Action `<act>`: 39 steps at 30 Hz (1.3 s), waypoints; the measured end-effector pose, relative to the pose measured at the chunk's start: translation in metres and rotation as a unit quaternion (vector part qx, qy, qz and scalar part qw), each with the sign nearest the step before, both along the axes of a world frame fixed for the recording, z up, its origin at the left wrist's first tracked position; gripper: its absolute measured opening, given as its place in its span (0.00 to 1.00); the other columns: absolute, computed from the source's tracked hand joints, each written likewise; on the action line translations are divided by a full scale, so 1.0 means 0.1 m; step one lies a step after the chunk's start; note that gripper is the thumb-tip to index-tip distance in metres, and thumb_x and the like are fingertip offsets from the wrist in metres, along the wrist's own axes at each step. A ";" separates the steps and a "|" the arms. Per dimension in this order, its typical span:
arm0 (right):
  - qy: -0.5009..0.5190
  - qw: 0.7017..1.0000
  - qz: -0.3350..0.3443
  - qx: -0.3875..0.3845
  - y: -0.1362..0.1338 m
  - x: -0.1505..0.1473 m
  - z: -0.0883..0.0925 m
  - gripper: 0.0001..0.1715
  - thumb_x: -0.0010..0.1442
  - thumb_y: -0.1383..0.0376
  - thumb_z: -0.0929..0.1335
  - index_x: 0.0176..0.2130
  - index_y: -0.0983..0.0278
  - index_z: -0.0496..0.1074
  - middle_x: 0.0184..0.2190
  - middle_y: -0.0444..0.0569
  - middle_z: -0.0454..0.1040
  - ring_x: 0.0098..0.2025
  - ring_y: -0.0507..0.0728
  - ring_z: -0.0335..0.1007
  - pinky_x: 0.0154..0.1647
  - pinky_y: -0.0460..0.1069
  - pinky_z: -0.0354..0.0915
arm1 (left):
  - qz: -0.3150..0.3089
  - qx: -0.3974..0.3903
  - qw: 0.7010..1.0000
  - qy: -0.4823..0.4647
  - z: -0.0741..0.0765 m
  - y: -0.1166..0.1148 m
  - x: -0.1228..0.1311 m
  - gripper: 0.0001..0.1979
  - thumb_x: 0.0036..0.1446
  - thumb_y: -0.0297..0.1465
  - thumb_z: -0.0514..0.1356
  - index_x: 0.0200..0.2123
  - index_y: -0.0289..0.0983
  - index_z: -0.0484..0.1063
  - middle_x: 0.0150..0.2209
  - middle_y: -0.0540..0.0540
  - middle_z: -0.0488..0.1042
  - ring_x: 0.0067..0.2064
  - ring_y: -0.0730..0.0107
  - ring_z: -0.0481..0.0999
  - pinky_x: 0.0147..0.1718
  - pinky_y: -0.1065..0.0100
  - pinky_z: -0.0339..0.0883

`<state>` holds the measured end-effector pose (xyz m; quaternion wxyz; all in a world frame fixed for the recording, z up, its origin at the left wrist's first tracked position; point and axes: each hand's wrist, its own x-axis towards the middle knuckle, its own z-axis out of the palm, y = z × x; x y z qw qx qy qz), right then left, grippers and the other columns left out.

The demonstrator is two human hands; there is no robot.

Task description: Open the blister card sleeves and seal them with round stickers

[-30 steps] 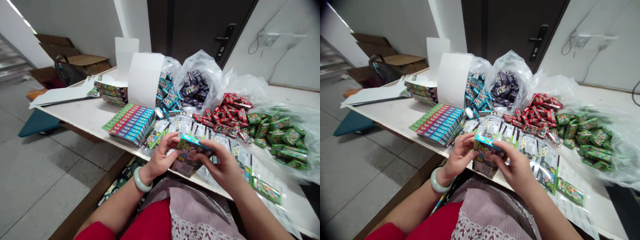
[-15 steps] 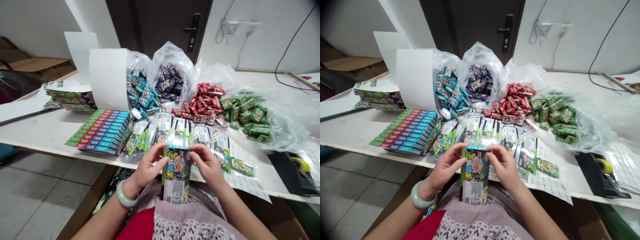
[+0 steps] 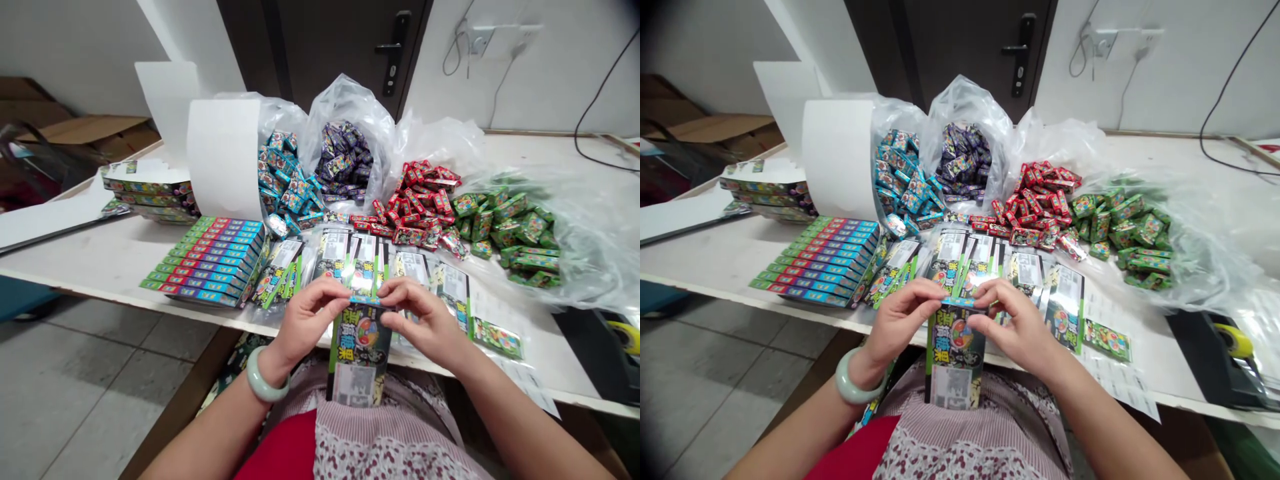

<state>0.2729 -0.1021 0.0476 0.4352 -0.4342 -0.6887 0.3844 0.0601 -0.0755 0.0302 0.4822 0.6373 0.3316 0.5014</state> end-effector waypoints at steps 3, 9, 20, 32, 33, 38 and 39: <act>0.002 0.999 -0.011 -0.032 0.05 -0.05 0.07 0.05 0.59 0.63 0.69 0.33 0.62 0.70 0.35 0.48 0.73 0.37 0.54 0.70 0.38 0.51 0.67 | -0.002 0.004 1.000 0.013 0.09 0.02 0.02 0.02 0.55 0.29 0.64 0.33 0.36 0.74 0.32 0.47 0.74 0.36 0.71 0.74 0.35 0.70 0.70; 0.003 0.991 0.010 -0.134 0.19 -0.12 0.16 0.09 0.60 0.60 0.69 0.32 0.63 0.71 0.28 0.45 0.72 0.29 0.52 0.68 0.28 0.48 0.64 | 0.021 -0.054 0.998 0.036 0.22 0.11 0.08 0.05 0.52 0.28 0.62 0.27 0.35 0.70 0.26 0.50 0.70 0.27 0.76 0.67 0.24 0.74 0.62; -0.043 0.996 0.012 -0.076 0.20 -0.17 0.14 0.09 0.61 0.60 0.68 0.31 0.62 0.71 0.30 0.47 0.73 0.33 0.54 0.69 0.31 0.49 0.64 | -0.040 0.017 0.995 0.089 0.17 0.17 -0.06 0.00 0.58 0.28 0.58 0.34 0.37 0.68 0.32 0.48 0.70 0.34 0.72 0.70 0.32 0.69 0.67; -0.096 0.994 -0.053 -0.014 0.18 -0.18 0.07 0.10 0.63 0.60 0.66 0.33 0.62 0.73 0.29 0.47 0.73 0.29 0.53 0.69 0.27 0.48 0.64 | -0.022 0.271 0.932 0.241 0.12 0.07 -0.11 0.09 0.60 0.25 0.58 0.44 0.37 0.65 0.47 0.39 0.68 0.51 0.59 0.69 0.49 0.56 0.68; -0.103 0.993 -0.054 -0.006 0.18 -0.18 0.06 0.10 0.63 0.60 0.66 0.33 0.62 0.73 0.29 0.47 0.73 0.29 0.53 0.69 0.27 0.48 0.64 | -0.013 0.274 0.929 0.250 0.12 0.06 -0.10 0.09 0.59 0.25 0.58 0.44 0.37 0.65 0.47 0.38 0.68 0.51 0.59 0.69 0.49 0.55 0.68; -0.125 0.991 -0.051 0.010 0.20 -0.17 0.04 0.09 0.63 0.61 0.66 0.34 0.62 0.73 0.29 0.48 0.73 0.30 0.54 0.69 0.26 0.47 0.63 | 0.002 0.249 0.930 0.271 0.14 0.00 -0.05 0.07 0.59 0.25 0.58 0.42 0.37 0.65 0.48 0.38 0.70 0.53 0.57 0.69 0.51 0.53 0.66; -0.125 0.991 -0.050 0.009 0.20 -0.16 0.04 0.09 0.63 0.61 0.66 0.34 0.62 0.73 0.29 0.48 0.73 0.30 0.54 0.69 0.26 0.47 0.63 | 0.003 0.243 0.930 0.274 0.14 -0.01 -0.04 0.07 0.59 0.25 0.58 0.41 0.37 0.65 0.48 0.38 0.69 0.53 0.56 0.69 0.51 0.52 0.66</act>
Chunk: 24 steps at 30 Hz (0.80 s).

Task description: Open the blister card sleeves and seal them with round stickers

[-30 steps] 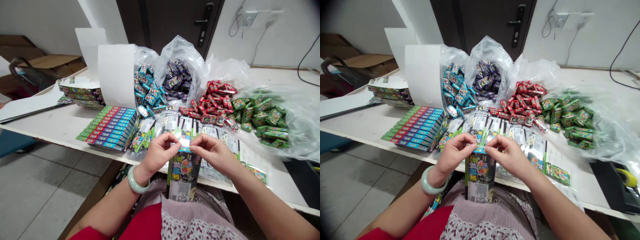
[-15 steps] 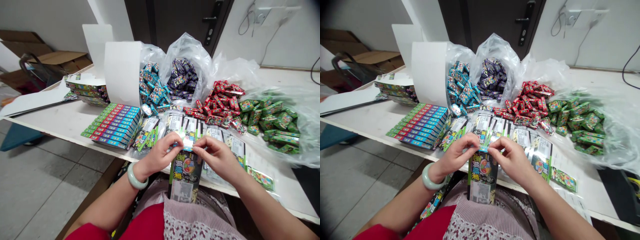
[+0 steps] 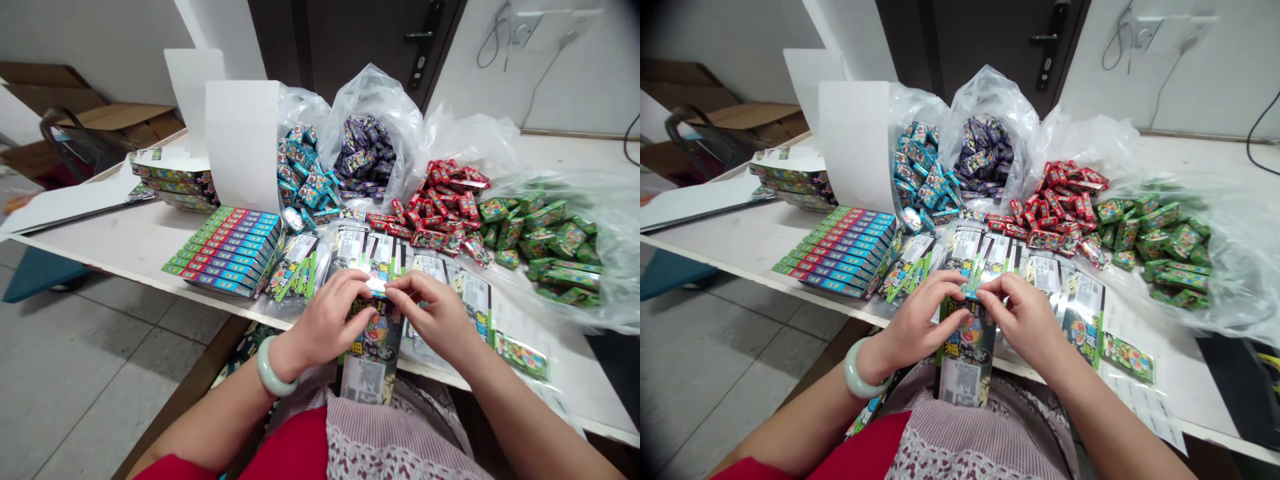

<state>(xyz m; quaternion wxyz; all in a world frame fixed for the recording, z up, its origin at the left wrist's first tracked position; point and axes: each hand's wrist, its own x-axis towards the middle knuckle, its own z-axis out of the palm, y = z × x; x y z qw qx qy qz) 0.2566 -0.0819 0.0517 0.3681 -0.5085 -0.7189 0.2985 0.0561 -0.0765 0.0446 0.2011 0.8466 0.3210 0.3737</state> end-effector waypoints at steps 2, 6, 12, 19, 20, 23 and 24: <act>0.003 1.000 0.003 -0.002 0.00 0.01 0.00 0.08 0.62 0.61 0.67 0.34 0.62 0.73 0.29 0.48 0.73 0.31 0.54 0.70 0.26 0.47 0.64 | 0.008 0.001 1.000 0.009 0.00 -0.02 0.02 0.07 0.59 0.25 0.57 0.41 0.37 0.65 0.49 0.38 0.68 0.54 0.55 0.68 0.51 0.50 0.66; 0.007 1.000 0.000 -0.003 -0.01 0.02 0.01 0.07 0.62 0.61 0.67 0.35 0.62 0.73 0.30 0.47 0.72 0.31 0.54 0.69 0.28 0.48 0.64 | 0.022 0.029 0.999 0.001 -0.02 -0.03 0.05 0.11 0.59 0.27 0.58 0.45 0.36 0.63 0.50 0.36 0.67 0.55 0.54 0.68 0.51 0.50 0.67; 0.018 1.000 -0.011 -0.014 -0.01 0.03 -0.01 0.10 0.63 0.60 0.66 0.34 0.62 0.73 0.30 0.48 0.72 0.31 0.54 0.69 0.29 0.49 0.63 | 0.032 0.073 0.997 0.020 -0.04 -0.02 0.06 0.11 0.59 0.27 0.59 0.45 0.34 0.63 0.48 0.35 0.69 0.52 0.54 0.70 0.49 0.50 0.70; 0.074 0.996 -0.024 -0.052 0.06 0.00 -0.08 0.12 0.63 0.58 0.65 0.32 0.63 0.73 0.29 0.47 0.73 0.31 0.54 0.68 0.30 0.49 0.64 | 0.040 0.087 0.995 0.036 -0.07 0.01 0.06 0.12 0.59 0.27 0.59 0.46 0.34 0.63 0.48 0.35 0.70 0.52 0.53 0.70 0.48 0.49 0.71; 0.083 0.994 -0.025 -0.059 0.06 0.00 -0.08 0.12 0.63 0.58 0.65 0.33 0.63 0.73 0.29 0.47 0.73 0.31 0.54 0.68 0.30 0.49 0.64 | 0.038 0.093 0.994 0.038 -0.07 0.02 0.06 0.12 0.59 0.27 0.59 0.46 0.33 0.63 0.48 0.34 0.70 0.52 0.53 0.70 0.48 0.50 0.71; 0.113 0.989 -0.026 -0.088 0.07 0.00 -0.09 0.13 0.62 0.57 0.66 0.32 0.63 0.72 0.29 0.47 0.73 0.30 0.53 0.68 0.30 0.49 0.63 | 0.032 0.108 0.993 0.034 -0.08 0.04 0.06 0.12 0.59 0.27 0.59 0.46 0.33 0.64 0.48 0.34 0.70 0.51 0.55 0.71 0.48 0.50 0.72; 0.119 0.988 -0.026 -0.097 0.08 0.00 -0.09 0.13 0.62 0.57 0.66 0.32 0.63 0.72 0.28 0.47 0.73 0.29 0.53 0.68 0.30 0.49 0.63 | 0.032 0.112 0.993 0.032 -0.09 0.04 0.06 0.12 0.59 0.27 0.59 0.46 0.33 0.64 0.48 0.35 0.70 0.51 0.55 0.71 0.48 0.51 0.72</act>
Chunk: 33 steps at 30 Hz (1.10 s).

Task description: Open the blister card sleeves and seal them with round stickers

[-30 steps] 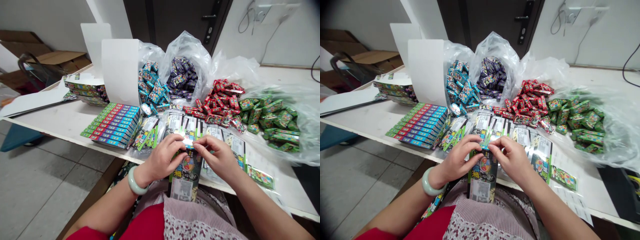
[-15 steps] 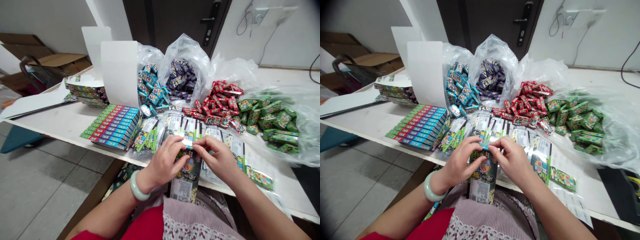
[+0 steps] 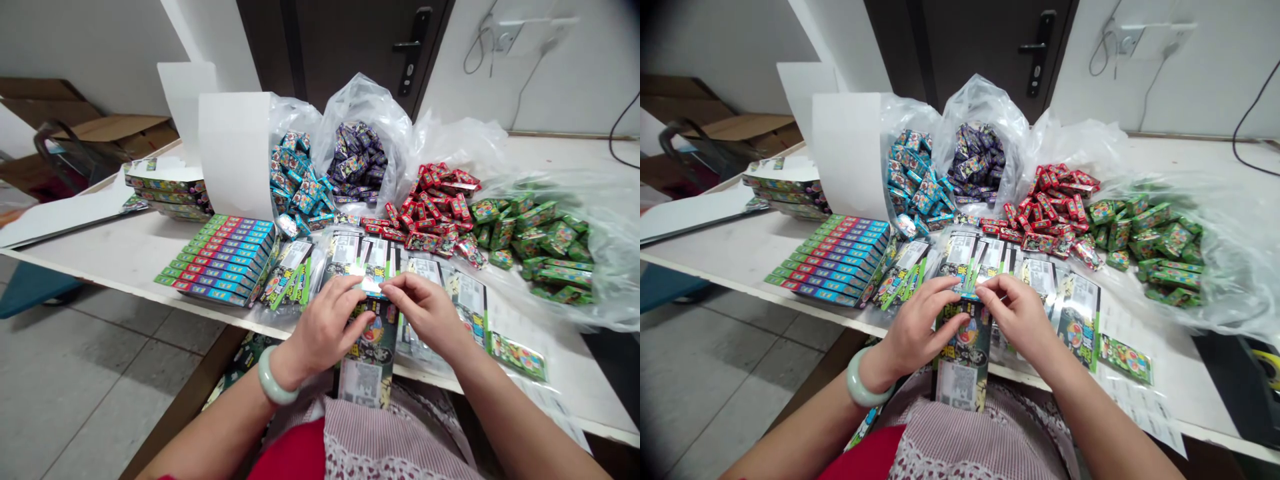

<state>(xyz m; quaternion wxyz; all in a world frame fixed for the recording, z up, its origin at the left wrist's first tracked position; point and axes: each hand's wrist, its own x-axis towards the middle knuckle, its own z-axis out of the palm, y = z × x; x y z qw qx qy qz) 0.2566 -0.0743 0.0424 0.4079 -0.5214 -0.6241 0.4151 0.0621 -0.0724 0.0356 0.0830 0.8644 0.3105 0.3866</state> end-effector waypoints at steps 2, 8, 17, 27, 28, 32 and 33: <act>0.002 1.000 -0.003 -0.007 0.01 0.00 -0.01 0.14 0.61 0.56 0.66 0.32 0.63 0.72 0.28 0.47 0.73 0.29 0.53 0.67 0.30 0.49 0.62 | 0.002 0.007 1.000 -0.002 -0.01 0.01 0.00 0.12 0.59 0.27 0.59 0.47 0.34 0.64 0.49 0.35 0.70 0.51 0.55 0.71 0.48 0.50 0.72; -0.003 1.000 -0.008 -0.007 0.04 0.00 -0.06 0.14 0.61 0.56 0.66 0.33 0.63 0.73 0.29 0.47 0.73 0.30 0.53 0.66 0.32 0.49 0.62 | 0.007 0.009 1.000 -0.006 -0.06 0.01 0.00 0.12 0.58 0.26 0.61 0.45 0.32 0.65 0.49 0.35 0.70 0.51 0.56 0.71 0.50 0.51 0.71; -0.014 1.000 -0.011 0.005 0.02 0.00 -0.09 0.14 0.61 0.55 0.66 0.33 0.62 0.73 0.31 0.48 0.74 0.32 0.54 0.68 0.33 0.50 0.63 | 0.013 -0.003 1.000 0.003 -0.04 0.03 0.00 0.11 0.58 0.27 0.61 0.44 0.32 0.65 0.48 0.36 0.71 0.51 0.57 0.71 0.49 0.53 0.71; -0.020 1.000 -0.010 0.003 0.06 -0.02 -0.08 0.12 0.61 0.57 0.66 0.33 0.63 0.73 0.30 0.47 0.74 0.31 0.54 0.68 0.32 0.49 0.62 | 0.026 -0.061 0.998 0.012 0.01 0.04 0.00 0.09 0.59 0.28 0.60 0.42 0.34 0.65 0.49 0.36 0.71 0.52 0.56 0.71 0.50 0.52 0.70; -0.022 1.000 -0.008 0.005 0.06 -0.02 -0.08 0.12 0.61 0.57 0.66 0.33 0.63 0.73 0.30 0.47 0.73 0.31 0.54 0.68 0.32 0.49 0.62 | 0.027 -0.068 0.997 0.015 0.01 0.04 0.00 0.09 0.59 0.28 0.60 0.42 0.34 0.64 0.49 0.36 0.71 0.53 0.56 0.70 0.50 0.52 0.69; -0.014 1.000 -0.007 0.003 0.05 -0.03 -0.08 0.12 0.61 0.57 0.67 0.34 0.63 0.73 0.29 0.46 0.73 0.30 0.53 0.67 0.30 0.49 0.62 | 0.025 -0.130 0.991 0.008 0.05 0.06 -0.01 0.10 0.57 0.27 0.61 0.41 0.36 0.62 0.48 0.39 0.70 0.52 0.58 0.70 0.51 0.53 0.67; -0.005 1.000 -0.006 -0.001 0.05 -0.04 -0.08 0.12 0.61 0.57 0.67 0.34 0.63 0.73 0.29 0.46 0.73 0.30 0.53 0.67 0.30 0.48 0.62 | 0.018 -0.156 0.988 -0.005 0.07 0.06 -0.01 0.11 0.56 0.26 0.62 0.40 0.37 0.61 0.48 0.39 0.70 0.52 0.59 0.69 0.51 0.54 0.66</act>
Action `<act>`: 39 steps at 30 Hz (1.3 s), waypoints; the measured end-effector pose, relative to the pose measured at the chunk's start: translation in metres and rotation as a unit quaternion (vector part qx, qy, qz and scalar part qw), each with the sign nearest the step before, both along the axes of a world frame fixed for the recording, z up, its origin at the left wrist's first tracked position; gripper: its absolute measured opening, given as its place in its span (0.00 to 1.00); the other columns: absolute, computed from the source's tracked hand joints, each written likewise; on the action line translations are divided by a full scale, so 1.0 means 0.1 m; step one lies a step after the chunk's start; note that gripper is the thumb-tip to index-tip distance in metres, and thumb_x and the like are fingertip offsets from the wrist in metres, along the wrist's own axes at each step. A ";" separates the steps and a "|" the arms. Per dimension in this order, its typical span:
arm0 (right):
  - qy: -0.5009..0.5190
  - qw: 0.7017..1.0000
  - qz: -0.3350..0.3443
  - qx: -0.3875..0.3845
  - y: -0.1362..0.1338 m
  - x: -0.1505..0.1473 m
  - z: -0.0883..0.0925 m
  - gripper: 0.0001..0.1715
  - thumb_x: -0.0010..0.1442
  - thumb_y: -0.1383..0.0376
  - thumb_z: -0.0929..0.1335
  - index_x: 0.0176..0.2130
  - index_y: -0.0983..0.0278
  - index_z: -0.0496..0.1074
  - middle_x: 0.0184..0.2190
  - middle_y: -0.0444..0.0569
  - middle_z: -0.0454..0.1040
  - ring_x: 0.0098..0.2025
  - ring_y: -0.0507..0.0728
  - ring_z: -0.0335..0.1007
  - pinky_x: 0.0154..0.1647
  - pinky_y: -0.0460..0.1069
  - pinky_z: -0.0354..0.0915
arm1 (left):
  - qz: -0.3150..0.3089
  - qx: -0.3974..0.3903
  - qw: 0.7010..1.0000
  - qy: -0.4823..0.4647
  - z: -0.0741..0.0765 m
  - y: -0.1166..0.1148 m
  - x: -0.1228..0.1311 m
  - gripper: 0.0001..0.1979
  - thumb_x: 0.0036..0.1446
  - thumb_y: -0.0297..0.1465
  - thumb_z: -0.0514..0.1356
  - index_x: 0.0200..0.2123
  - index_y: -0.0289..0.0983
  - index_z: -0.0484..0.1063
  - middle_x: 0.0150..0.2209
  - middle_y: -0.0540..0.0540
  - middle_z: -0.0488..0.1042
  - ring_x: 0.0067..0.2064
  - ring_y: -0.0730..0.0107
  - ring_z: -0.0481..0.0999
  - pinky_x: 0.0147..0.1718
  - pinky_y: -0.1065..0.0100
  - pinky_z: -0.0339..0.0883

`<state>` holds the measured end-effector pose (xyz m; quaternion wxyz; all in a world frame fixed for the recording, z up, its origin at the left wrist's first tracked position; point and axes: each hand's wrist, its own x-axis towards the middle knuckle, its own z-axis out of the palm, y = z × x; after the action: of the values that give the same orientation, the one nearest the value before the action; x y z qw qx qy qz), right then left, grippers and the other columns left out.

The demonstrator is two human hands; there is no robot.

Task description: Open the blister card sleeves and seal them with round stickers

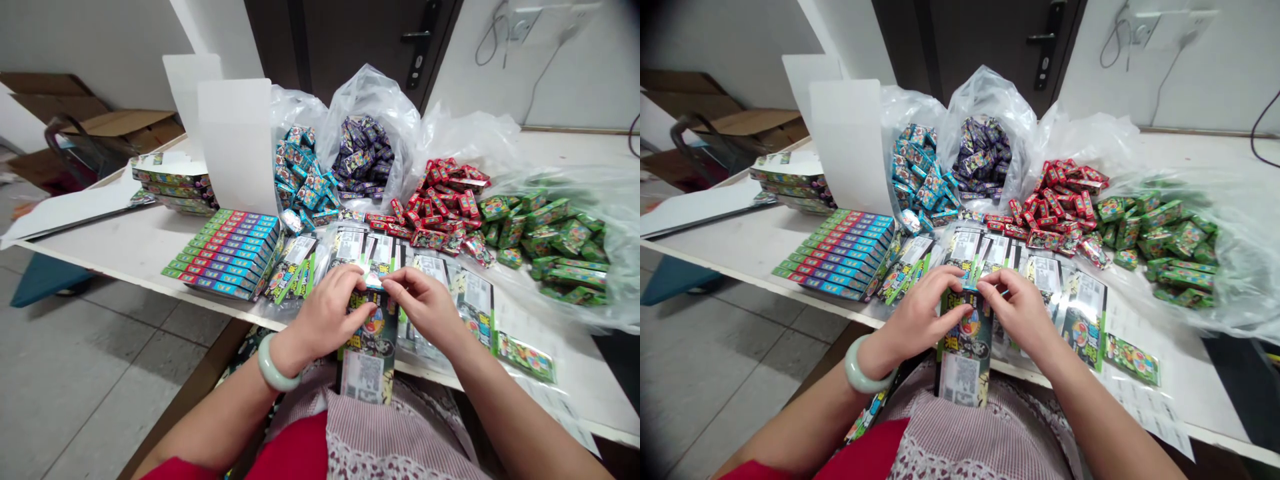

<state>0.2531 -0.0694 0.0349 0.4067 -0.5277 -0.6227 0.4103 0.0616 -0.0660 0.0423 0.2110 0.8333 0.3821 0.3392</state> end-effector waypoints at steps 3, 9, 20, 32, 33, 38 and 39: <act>0.036 0.999 0.011 -0.029 0.02 0.00 0.02 0.12 0.59 0.56 0.68 0.34 0.62 0.72 0.29 0.45 0.72 0.29 0.52 0.66 0.29 0.48 0.61 | -0.014 -0.072 0.996 -0.055 0.05 0.01 0.03 0.15 0.51 0.23 0.63 0.36 0.39 0.58 0.49 0.41 0.68 0.53 0.61 0.68 0.52 0.57 0.64; 0.109 0.985 0.064 -0.115 0.10 0.05 0.11 0.12 0.52 0.58 0.72 0.30 0.63 0.69 0.26 0.42 0.70 0.26 0.50 0.64 0.27 0.47 0.61 | -0.017 -0.135 0.986 -0.095 0.07 -0.04 0.14 0.16 0.49 0.22 0.61 0.33 0.40 0.55 0.52 0.40 0.66 0.56 0.58 0.66 0.54 0.54 0.60; -0.068 0.995 0.078 0.002 -0.11 0.19 0.25 0.11 0.58 0.60 0.69 0.26 0.62 0.72 0.26 0.46 0.73 0.31 0.55 0.69 0.33 0.50 0.65 | -0.050 -0.106 0.987 -0.113 -0.02 -0.10 0.21 0.12 0.54 0.22 0.59 0.34 0.40 0.56 0.49 0.40 0.68 0.55 0.57 0.67 0.51 0.53 0.64; -0.236 0.947 0.081 0.204 -0.35 0.21 0.21 0.05 0.64 0.64 0.66 0.38 0.63 0.71 0.35 0.50 0.72 0.38 0.57 0.70 0.38 0.51 0.66 | -0.041 -0.051 0.998 -0.022 0.08 -0.07 -0.05 0.09 0.57 0.28 0.61 0.36 0.38 0.60 0.52 0.37 0.66 0.58 0.54 0.65 0.55 0.49 0.62; -0.255 0.940 0.082 0.210 -0.33 0.19 0.22 0.07 0.64 0.63 0.66 0.36 0.63 0.71 0.32 0.50 0.71 0.35 0.57 0.69 0.34 0.50 0.65 | -0.042 -0.049 0.998 -0.013 0.09 -0.07 -0.08 0.09 0.57 0.28 0.61 0.37 0.38 0.61 0.53 0.37 0.66 0.58 0.55 0.65 0.55 0.50 0.61; -0.352 0.898 0.094 0.246 -0.24 0.09 0.29 0.12 0.66 0.60 0.64 0.41 0.63 0.73 0.28 0.49 0.68 0.30 0.57 0.64 0.29 0.51 0.59 | -0.041 -0.049 0.998 -0.021 0.09 -0.04 -0.17 0.08 0.57 0.26 0.61 0.36 0.38 0.62 0.52 0.39 0.67 0.56 0.58 0.68 0.54 0.52 0.63; -0.356 0.894 0.104 0.250 -0.23 0.07 0.30 0.12 0.66 0.60 0.63 0.44 0.62 0.73 0.29 0.49 0.68 0.30 0.57 0.64 0.29 0.51 0.59 | -0.041 -0.053 0.997 -0.033 0.08 -0.03 -0.17 0.08 0.57 0.27 0.61 0.36 0.38 0.62 0.50 0.40 0.68 0.54 0.59 0.68 0.53 0.53 0.64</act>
<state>0.2605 -0.0921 0.0647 0.2312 -0.4521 -0.8590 0.0657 0.0447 -0.0694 0.0505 0.2813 0.8245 0.3577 0.3362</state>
